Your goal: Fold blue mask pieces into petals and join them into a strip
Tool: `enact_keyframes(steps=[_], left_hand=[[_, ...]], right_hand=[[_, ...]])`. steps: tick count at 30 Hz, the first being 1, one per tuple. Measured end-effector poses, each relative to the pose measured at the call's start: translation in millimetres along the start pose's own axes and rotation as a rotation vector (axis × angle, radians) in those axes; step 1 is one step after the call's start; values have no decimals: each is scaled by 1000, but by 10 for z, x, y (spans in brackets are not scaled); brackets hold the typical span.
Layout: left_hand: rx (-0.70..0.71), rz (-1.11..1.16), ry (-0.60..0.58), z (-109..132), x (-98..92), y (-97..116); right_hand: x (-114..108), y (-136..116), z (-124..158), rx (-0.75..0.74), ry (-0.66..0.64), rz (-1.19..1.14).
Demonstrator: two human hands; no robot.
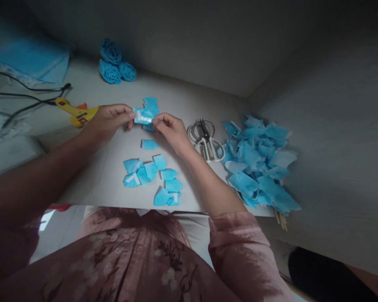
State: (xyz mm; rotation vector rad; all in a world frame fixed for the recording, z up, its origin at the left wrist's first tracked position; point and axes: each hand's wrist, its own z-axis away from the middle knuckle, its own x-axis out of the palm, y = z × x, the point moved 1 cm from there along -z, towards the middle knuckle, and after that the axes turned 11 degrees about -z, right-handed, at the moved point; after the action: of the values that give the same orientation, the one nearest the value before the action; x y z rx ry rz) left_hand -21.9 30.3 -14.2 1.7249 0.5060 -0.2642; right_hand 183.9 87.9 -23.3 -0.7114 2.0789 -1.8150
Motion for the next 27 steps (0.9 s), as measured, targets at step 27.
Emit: enact_keyframes(steps=[27], left_hand=[[49,-327,169,191,158,189]], right_hand=[[187,21,125,-122,89,152]])
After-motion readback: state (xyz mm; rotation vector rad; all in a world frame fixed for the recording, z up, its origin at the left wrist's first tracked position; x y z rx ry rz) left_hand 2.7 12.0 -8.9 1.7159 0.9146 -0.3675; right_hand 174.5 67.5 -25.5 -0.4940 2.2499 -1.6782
